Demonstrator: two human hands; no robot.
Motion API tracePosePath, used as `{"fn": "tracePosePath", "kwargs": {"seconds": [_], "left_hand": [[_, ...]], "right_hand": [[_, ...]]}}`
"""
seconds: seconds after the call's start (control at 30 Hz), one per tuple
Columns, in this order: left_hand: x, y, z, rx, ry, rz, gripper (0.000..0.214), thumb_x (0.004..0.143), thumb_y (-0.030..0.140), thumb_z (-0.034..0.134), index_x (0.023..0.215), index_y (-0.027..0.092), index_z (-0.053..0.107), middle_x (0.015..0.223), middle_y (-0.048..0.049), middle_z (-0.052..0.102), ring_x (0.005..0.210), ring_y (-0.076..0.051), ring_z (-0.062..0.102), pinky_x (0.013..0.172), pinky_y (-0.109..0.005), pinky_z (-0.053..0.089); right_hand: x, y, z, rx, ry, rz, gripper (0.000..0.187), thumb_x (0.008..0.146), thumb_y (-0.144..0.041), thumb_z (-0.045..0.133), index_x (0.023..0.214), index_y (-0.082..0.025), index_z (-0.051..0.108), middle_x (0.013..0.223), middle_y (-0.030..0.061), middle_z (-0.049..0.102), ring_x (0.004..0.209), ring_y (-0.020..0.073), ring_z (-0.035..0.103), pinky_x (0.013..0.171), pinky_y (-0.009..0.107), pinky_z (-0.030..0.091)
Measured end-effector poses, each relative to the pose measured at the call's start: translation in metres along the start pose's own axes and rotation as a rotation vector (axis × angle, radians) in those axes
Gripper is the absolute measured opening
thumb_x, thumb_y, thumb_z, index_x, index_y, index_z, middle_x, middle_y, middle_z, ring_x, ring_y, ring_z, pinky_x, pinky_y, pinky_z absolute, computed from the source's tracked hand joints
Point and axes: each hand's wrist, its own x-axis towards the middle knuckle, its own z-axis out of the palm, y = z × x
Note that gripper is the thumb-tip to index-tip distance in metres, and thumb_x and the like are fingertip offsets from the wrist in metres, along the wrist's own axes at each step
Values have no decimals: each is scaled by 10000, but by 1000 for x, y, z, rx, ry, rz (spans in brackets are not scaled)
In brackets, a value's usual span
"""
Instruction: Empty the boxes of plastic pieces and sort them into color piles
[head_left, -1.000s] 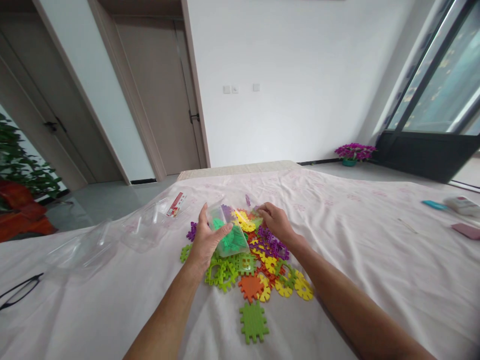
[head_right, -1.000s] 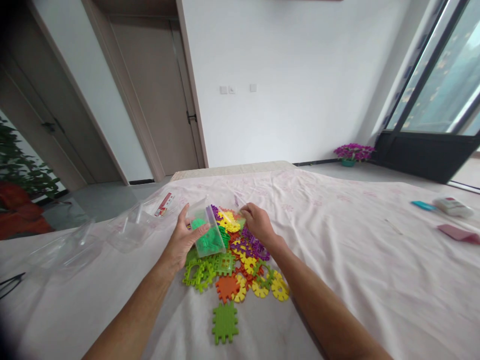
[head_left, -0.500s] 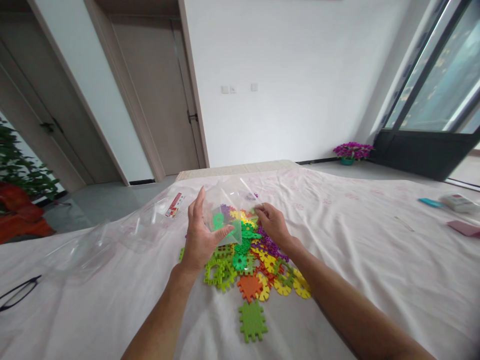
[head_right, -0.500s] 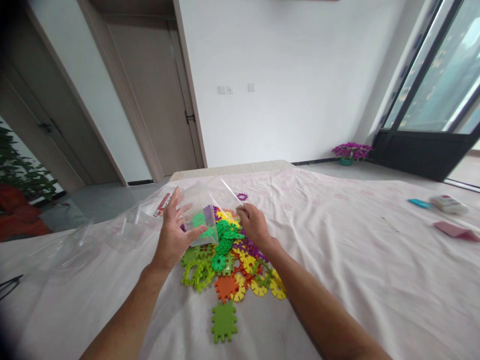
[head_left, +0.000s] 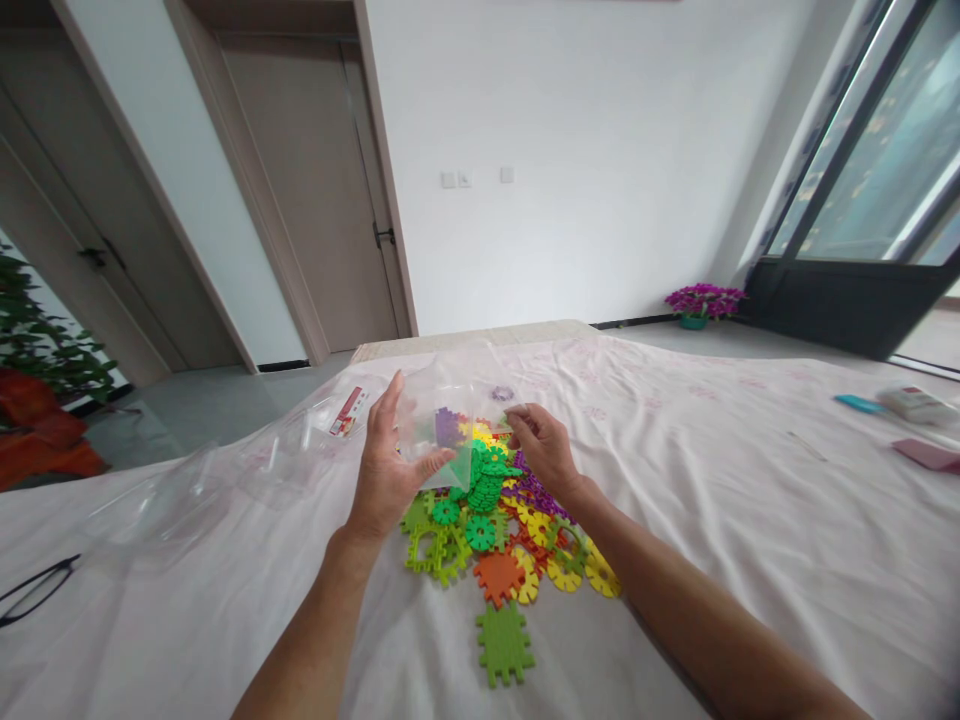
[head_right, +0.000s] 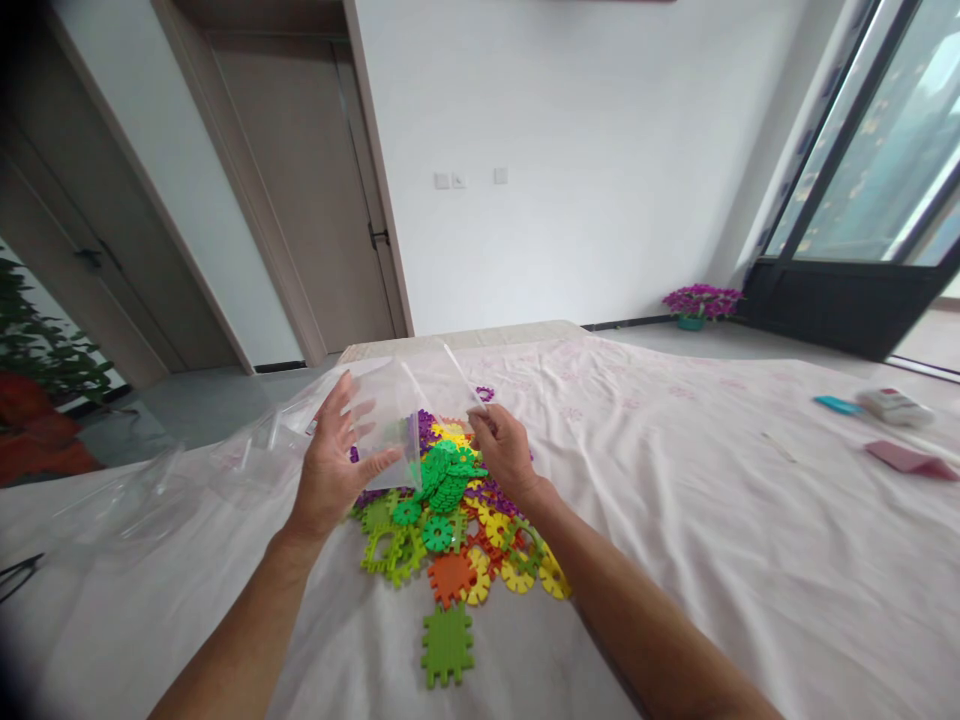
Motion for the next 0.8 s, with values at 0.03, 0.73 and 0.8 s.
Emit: {"fn": "tracePosePath", "kwargs": {"seconds": [0.03,0.73,0.8], "left_hand": [[1,-2,-1,-32,7,-33,1020,544,286,909,1433,371,415,1538,-78,347,1345,-331,434,1106,-485,372],[-6,-64,-8,-778,141,-609,596,796,460,716,1315,265,497,1356,-122,566,1257,-286,553,1002,-469,503],[-6,-65,-8,-825,115,-626,604,817,484,683,1345,274,478,1368,-127,558,1249,-286,562,1004,-484,496]], "right_hand": [[0,-1,1,14,7,6,230,902,-394,532,917,-188,633,622,-20,577,559,141,607,567,245,451],[-8,-55,-3,133,-117,86,440,931,-420,465,1299,-191,540,692,2,649,539,131,557,528,251,475],[-4,-55,-3,270,-169,254,505,882,-397,509,1337,-179,522,596,-32,608,423,108,484,414,219,403]]}}
